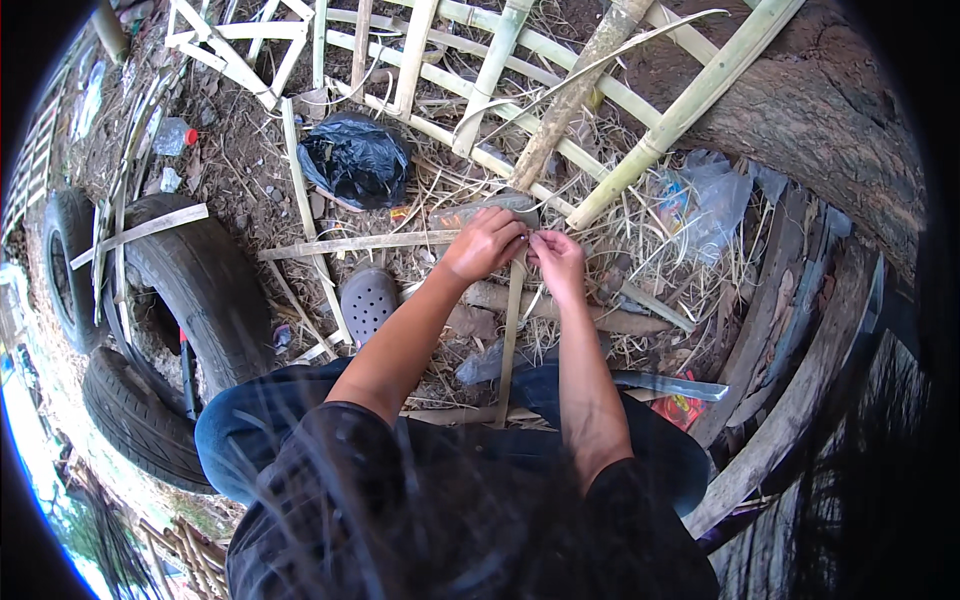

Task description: The person builds a bamboo lattice by joining thin bamboo strips together using a hammer and small nails.

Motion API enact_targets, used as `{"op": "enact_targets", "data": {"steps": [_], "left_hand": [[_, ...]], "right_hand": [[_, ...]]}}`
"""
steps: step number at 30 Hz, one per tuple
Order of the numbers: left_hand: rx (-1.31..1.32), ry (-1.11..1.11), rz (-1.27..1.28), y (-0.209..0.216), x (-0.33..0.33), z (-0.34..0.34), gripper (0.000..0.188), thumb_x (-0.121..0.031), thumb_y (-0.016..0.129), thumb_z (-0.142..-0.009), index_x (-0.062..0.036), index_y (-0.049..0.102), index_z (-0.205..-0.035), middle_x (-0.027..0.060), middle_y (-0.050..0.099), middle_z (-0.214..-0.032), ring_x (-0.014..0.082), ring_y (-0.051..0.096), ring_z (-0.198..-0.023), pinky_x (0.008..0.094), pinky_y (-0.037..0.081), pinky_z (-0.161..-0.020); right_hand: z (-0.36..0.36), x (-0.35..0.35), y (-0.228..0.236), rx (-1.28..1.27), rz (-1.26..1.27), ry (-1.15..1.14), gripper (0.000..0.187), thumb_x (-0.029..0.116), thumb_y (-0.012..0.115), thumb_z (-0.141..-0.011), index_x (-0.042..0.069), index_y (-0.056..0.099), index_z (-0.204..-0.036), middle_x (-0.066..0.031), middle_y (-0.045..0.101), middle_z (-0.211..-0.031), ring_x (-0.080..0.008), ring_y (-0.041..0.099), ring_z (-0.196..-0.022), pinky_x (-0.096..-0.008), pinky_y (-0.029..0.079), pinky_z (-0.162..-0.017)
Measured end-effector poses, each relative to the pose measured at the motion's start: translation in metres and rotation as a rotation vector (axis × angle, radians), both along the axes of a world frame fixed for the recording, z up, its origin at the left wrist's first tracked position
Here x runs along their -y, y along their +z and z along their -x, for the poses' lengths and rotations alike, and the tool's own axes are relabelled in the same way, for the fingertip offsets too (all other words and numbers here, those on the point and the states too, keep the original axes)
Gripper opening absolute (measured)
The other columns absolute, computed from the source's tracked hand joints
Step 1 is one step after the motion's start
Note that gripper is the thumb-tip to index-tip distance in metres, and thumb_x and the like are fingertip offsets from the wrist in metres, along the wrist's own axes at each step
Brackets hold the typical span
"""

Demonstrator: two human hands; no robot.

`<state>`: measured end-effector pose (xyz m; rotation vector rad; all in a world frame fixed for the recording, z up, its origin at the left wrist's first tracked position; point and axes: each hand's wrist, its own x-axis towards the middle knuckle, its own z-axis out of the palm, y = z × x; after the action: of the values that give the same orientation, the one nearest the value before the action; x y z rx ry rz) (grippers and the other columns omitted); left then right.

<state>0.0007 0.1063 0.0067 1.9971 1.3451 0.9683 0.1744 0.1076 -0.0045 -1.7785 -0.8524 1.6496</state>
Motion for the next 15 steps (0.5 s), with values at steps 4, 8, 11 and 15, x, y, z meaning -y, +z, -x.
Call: {"op": "enact_targets", "data": {"steps": [4,8,11,15], "left_hand": [[-0.028,-0.006,0.001,-0.002,0.000,0.000,0.026,-0.005,0.072,-0.071,-0.0041,0.064,-0.095,0.0093,0.063,-0.092,0.0293,0.060,-0.085,0.0385,0.048,-0.077],[-0.030,-0.021,0.006,0.000,-0.001,0.001,0.025,-0.006,0.072,-0.071,-0.0042,0.064,-0.095,0.0095,0.064,-0.092,0.0290,0.061,-0.085,0.0384,0.049,-0.078],[-0.036,-0.027,-0.014,0.003,0.002,-0.001,0.024,-0.006,0.073,-0.071,-0.0042,0.065,-0.094,0.0094,0.064,-0.093,0.0282,0.061,-0.085,0.0380,0.049,-0.077],[-0.090,-0.014,-0.052,0.007,-0.004,-0.005,0.022,-0.006,0.073,-0.070,-0.0039,0.066,-0.092,0.0090,0.065,-0.091,0.0268,0.062,-0.084,0.0365,0.050,-0.077]], "right_hand": [[0.012,0.016,-0.007,0.248,-0.064,0.025,0.027,0.023,0.068,-0.090,-0.002,0.062,-0.081,-0.0066,0.066,-0.072,-0.0109,0.060,-0.063,-0.0287,0.048,-0.060],[0.022,0.020,-0.007,0.421,-0.099,0.070,0.033,0.029,0.066,-0.091,-0.003,0.064,-0.087,-0.0112,0.067,-0.074,-0.0221,0.063,-0.066,-0.0349,0.049,-0.066],[0.018,0.024,-0.011,0.319,0.019,0.022,0.034,0.030,0.065,-0.090,-0.003,0.066,-0.088,-0.0121,0.067,-0.073,-0.0235,0.064,-0.067,-0.0359,0.049,-0.066],[0.017,0.024,-0.021,0.366,-0.055,-0.004,0.033,0.030,0.065,-0.091,-0.002,0.066,-0.083,-0.0101,0.066,-0.069,-0.0199,0.061,-0.063,-0.0342,0.047,-0.062]]}}
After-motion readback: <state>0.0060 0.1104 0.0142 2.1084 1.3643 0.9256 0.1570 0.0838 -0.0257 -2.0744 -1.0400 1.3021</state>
